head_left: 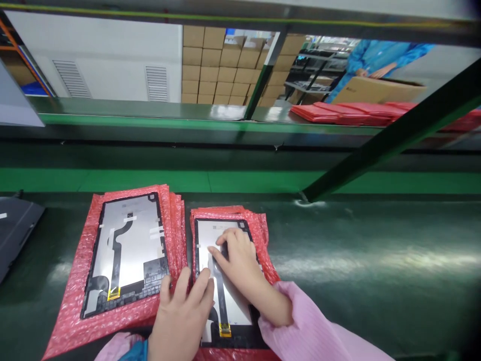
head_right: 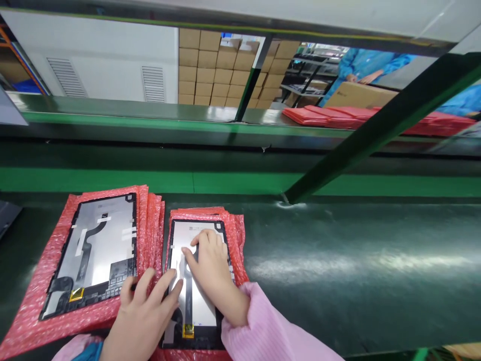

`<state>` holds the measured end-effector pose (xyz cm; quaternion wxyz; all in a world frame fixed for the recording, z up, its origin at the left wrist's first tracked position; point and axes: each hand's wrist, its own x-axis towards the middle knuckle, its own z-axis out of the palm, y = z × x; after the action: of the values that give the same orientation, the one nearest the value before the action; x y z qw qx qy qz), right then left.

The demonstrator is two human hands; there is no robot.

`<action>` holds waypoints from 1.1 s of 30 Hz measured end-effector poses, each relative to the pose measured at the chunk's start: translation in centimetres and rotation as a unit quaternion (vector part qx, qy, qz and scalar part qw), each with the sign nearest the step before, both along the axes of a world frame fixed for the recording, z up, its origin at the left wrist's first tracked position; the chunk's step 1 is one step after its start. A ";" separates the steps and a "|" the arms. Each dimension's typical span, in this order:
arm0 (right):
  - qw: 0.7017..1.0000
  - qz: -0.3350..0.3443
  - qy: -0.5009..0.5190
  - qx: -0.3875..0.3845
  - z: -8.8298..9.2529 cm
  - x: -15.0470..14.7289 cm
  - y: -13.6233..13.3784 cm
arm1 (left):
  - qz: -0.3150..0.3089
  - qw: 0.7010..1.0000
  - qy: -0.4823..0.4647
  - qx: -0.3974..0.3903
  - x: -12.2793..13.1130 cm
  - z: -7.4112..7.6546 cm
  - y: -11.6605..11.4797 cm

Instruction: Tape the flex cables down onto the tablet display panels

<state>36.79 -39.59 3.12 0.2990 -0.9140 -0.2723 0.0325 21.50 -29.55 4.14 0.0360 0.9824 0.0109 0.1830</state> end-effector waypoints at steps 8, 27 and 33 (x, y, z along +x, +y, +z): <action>0.927 0.157 0.228 0.254 3.3 1.3 -1.3 | -0.104 0.891 -0.067 -0.436 0.1 3.3 1.4; 0.992 0.011 0.130 0.001 1.7 4.4 -2.9 | -0.023 0.996 0.025 -0.086 4.5 1.7 -1.1; 0.992 -0.014 0.123 -0.039 2.1 3.4 -2.1 | 0.019 0.999 0.020 -0.042 5.6 0.5 -1.7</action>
<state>40.21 -41.65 5.27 0.2949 -0.9176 -0.2193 0.1515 27.07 -31.25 4.59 0.0736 0.9830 0.0379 0.1638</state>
